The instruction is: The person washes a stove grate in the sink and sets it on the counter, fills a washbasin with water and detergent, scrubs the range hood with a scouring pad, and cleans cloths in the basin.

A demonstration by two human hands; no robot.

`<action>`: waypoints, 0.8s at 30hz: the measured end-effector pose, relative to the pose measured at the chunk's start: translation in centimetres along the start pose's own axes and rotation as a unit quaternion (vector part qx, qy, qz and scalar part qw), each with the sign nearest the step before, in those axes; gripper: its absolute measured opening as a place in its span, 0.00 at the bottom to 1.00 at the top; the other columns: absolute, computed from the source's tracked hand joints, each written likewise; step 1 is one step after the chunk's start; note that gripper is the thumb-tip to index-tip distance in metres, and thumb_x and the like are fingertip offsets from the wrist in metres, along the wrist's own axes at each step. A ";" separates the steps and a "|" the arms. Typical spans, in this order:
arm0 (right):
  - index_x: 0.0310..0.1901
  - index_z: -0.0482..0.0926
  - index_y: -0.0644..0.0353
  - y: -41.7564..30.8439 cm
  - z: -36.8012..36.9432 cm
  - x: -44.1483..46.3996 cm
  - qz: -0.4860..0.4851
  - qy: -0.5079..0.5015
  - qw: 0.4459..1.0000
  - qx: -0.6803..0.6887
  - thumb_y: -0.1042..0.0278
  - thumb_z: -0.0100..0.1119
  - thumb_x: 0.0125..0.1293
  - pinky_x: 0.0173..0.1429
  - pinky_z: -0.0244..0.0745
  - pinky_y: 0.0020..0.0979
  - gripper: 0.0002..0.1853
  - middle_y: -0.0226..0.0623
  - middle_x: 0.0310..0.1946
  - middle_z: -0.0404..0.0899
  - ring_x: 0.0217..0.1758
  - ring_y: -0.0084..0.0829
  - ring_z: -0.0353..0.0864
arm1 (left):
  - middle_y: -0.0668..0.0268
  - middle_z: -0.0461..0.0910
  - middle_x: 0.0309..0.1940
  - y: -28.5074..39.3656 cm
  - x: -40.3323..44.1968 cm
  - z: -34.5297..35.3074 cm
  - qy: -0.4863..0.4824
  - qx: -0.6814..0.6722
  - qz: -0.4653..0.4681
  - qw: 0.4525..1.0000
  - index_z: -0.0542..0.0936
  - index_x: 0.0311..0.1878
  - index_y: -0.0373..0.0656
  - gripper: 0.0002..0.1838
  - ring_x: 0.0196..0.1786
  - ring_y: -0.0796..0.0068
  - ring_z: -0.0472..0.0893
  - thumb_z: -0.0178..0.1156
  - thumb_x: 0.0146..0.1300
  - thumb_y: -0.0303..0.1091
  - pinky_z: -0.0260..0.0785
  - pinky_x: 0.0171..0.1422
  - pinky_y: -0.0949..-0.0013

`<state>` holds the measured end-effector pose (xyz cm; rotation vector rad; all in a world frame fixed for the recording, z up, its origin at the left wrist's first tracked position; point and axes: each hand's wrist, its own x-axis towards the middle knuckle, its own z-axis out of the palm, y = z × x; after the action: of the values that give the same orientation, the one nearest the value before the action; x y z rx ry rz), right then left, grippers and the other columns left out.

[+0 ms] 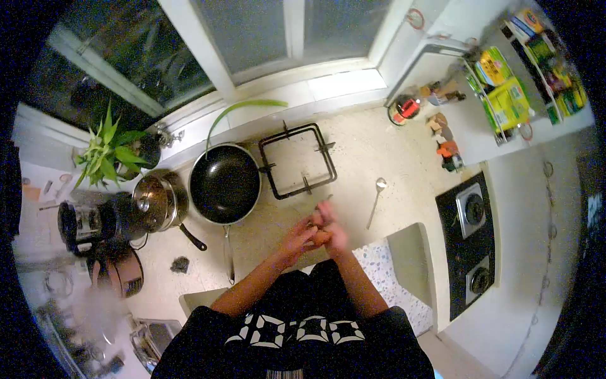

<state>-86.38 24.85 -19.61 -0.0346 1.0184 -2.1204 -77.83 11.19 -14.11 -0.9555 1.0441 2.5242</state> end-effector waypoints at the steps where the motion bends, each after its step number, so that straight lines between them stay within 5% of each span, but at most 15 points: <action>1: 0.79 0.50 0.61 0.8 0.5 -0.6 -0.014 -0.001 0.998 -0.055 0.67 0.45 0.60 0.78 0.56 0.38 0.42 0.42 0.78 0.56 0.76 0.38 0.62 | 0.62 0.76 0.60 -1.0 0.7 -0.4 -0.013 0.009 0.004 1.000 0.68 0.72 0.42 0.31 0.58 0.70 0.79 0.64 0.70 0.44 0.73 0.64 0.62; 6: 0.80 0.48 0.60 -0.9 2.0 -3.9 0.001 0.075 0.994 -0.081 0.61 0.46 0.68 0.79 0.52 0.34 0.40 0.42 0.78 0.57 0.77 0.37 0.61 | 0.65 0.81 0.53 -4.2 2.1 -1.1 -0.030 0.044 0.080 0.995 0.75 0.64 0.38 0.22 0.54 0.73 0.81 0.63 0.72 0.38 0.77 0.58 0.67; 7: 0.79 0.51 0.57 -0.8 0.7 -4.0 -0.033 0.102 0.991 -0.083 0.59 0.50 0.70 0.72 0.62 0.33 0.39 0.38 0.74 0.63 0.66 0.33 0.73 | 0.64 0.81 0.52 -4.8 2.3 -1.3 -0.023 0.044 0.078 0.996 0.76 0.63 0.37 0.21 0.54 0.73 0.81 0.62 0.72 0.37 0.77 0.57 0.67; 9: 0.76 0.59 0.57 -2.4 -1.8 -4.5 -0.026 0.152 0.963 -0.223 0.59 0.53 0.72 0.64 0.71 0.36 0.33 0.40 0.69 0.70 0.61 0.35 0.78 | 0.62 0.82 0.53 -3.4 1.0 0.4 0.013 0.028 0.035 0.999 0.77 0.61 0.36 0.18 0.53 0.71 0.82 0.60 0.74 0.35 0.78 0.54 0.67; 11: 0.69 0.70 0.57 -3.1 -6.2 -4.8 -0.014 0.233 0.880 -0.414 0.60 0.57 0.71 0.53 0.78 0.36 0.27 0.40 0.57 0.80 0.48 0.34 0.83 | 0.60 0.82 0.52 -3.9 1.2 0.3 -0.005 0.007 0.034 0.999 0.77 0.61 0.35 0.17 0.51 0.70 0.83 0.59 0.74 0.34 0.79 0.54 0.67; 13: 0.53 0.82 0.58 -5.0 -7.8 -4.5 -0.033 0.326 0.716 -0.617 0.56 0.62 0.64 0.43 0.82 0.37 0.20 0.43 0.37 0.87 0.37 0.38 0.87 | 0.60 0.82 0.52 -3.9 1.3 0.9 -0.008 -0.007 0.044 0.999 0.77 0.60 0.35 0.16 0.49 0.68 0.84 0.59 0.74 0.33 0.79 0.54 0.67; 16: 0.49 0.83 0.56 -7.6 -8.9 -3.2 0.077 0.383 0.606 -0.692 0.49 0.64 0.60 0.43 0.82 0.43 0.22 0.47 0.36 0.87 0.39 0.46 0.88 | 0.59 0.83 0.50 -4.5 1.5 1.7 0.008 -0.027 0.050 0.998 0.77 0.58 0.35 0.14 0.47 0.67 0.85 0.57 0.74 0.31 0.80 0.52 0.67; 24: 0.39 0.83 0.58 -7.5 -13.0 0.2 0.098 0.351 0.561 -0.743 0.44 0.59 0.59 0.43 0.82 0.50 0.23 0.49 0.35 0.86 0.39 0.50 0.87 | 0.61 0.83 0.47 -5.1 2.6 3.0 0.018 -0.024 0.033 0.999 0.78 0.56 0.35 0.12 0.44 0.70 0.84 0.53 0.74 0.27 0.79 0.47 0.70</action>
<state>-95.51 36.14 -23.50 0.1089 2.8166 -0.3928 -78.96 16.84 -16.98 -1.0001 1.0456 2.6065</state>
